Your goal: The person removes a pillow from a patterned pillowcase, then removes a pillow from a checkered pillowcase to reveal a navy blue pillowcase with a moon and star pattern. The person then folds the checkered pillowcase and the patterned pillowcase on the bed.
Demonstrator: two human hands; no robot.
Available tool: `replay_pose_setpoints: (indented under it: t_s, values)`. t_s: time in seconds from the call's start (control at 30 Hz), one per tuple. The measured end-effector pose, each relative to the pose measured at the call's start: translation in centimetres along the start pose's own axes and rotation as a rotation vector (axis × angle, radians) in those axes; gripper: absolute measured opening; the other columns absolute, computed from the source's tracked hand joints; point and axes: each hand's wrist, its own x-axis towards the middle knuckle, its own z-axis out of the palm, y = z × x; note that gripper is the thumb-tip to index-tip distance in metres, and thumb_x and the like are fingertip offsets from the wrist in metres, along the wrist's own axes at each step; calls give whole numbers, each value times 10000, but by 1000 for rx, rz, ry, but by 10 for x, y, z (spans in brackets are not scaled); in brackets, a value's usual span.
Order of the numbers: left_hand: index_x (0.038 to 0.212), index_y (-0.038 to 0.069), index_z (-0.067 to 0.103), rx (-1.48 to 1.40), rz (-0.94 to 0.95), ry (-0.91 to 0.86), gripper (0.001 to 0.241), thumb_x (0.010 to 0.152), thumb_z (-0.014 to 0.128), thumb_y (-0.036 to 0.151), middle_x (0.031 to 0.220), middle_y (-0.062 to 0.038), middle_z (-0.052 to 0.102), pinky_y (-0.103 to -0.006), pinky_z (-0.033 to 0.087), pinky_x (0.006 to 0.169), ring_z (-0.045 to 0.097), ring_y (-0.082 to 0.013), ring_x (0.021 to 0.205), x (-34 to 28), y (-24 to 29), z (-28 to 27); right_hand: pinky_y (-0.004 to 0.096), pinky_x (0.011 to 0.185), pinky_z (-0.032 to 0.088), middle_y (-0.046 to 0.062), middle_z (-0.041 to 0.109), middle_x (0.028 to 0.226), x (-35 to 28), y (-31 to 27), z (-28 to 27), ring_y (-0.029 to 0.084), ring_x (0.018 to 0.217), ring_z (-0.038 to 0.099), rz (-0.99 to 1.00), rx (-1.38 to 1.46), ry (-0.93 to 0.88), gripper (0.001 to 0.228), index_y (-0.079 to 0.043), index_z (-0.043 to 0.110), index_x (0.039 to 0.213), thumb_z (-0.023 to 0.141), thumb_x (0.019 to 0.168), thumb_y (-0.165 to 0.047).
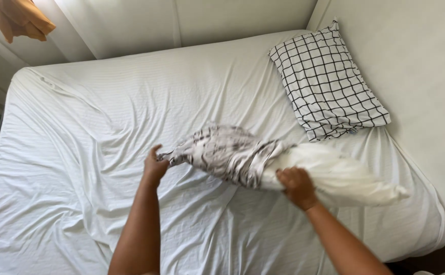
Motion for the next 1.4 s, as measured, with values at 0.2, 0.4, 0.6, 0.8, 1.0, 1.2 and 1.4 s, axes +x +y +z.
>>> replay_pose_setpoints:
  t_s: [0.2, 0.4, 0.6, 0.8, 1.0, 1.2, 1.4]
  values:
    - [1412, 170, 614, 105, -35, -268, 591, 840, 665, 32, 1388, -223, 605, -378, 552, 848, 664, -275, 1096, 9, -50, 65, 486, 945, 429, 148, 617, 1218, -34, -95, 33, 365, 1186, 546, 70, 302, -583, 685, -86, 622, 1247, 857, 614, -202]
    - [1393, 173, 602, 79, 45, -401, 556, 853, 664, 54, 1408, -214, 605, -398, 555, 904, 650, -312, 1222, -21, -32, 105, 380, 918, 561, 129, 790, 1119, -33, -51, 69, 277, 999, 741, 760, 543, -793, 290, -119, 735, 1053, 614, 932, -353]
    - [1372, 171, 636, 200, 168, -413, 533, 854, 745, 100, 1373, -181, 642, -354, 529, 980, 629, -266, 1241, -37, -38, 136, 481, 1030, 455, 147, 522, 1417, -8, 2, 63, 330, 1319, 487, 1169, 250, -657, 1061, -145, 366, 1490, 918, 671, -532]
    - [1371, 198, 625, 177, 44, -460, 533, 855, 687, 83, 1352, -137, 665, -350, 563, 955, 696, -257, 1178, -67, 3, 128, 407, 1084, 477, 131, 562, 1433, -37, 9, 99, 308, 1319, 547, 1109, 107, -896, 1214, -141, 251, 1573, 920, 651, -560]
    - [1334, 177, 624, 222, 225, -490, 499, 857, 726, 76, 1360, -100, 661, -376, 513, 1029, 613, -252, 1255, -66, -9, 149, 449, 922, 570, 80, 760, 1114, -19, 41, 112, 287, 1036, 717, 717, 176, -821, 331, -213, 719, 1172, 631, 854, -203]
    - [1453, 296, 514, 380, 473, -493, 782, 775, 623, -79, 1645, -113, 311, -468, 374, 1153, 335, -369, 1471, -83, 45, 156, 423, 957, 505, 83, 780, 922, 52, 16, -3, 279, 872, 720, 382, 386, -468, 242, -147, 744, 1064, 651, 841, -164]
    - [1531, 419, 302, 852, 519, -311, 1030, 699, 639, -86, 1684, -59, 102, -576, 1, 1209, 57, -332, 1540, -119, 144, 119, 421, 889, 481, 57, 739, 869, 100, -32, -110, 248, 833, 658, 157, 466, -20, 314, -92, 750, 1064, 691, 758, -53]
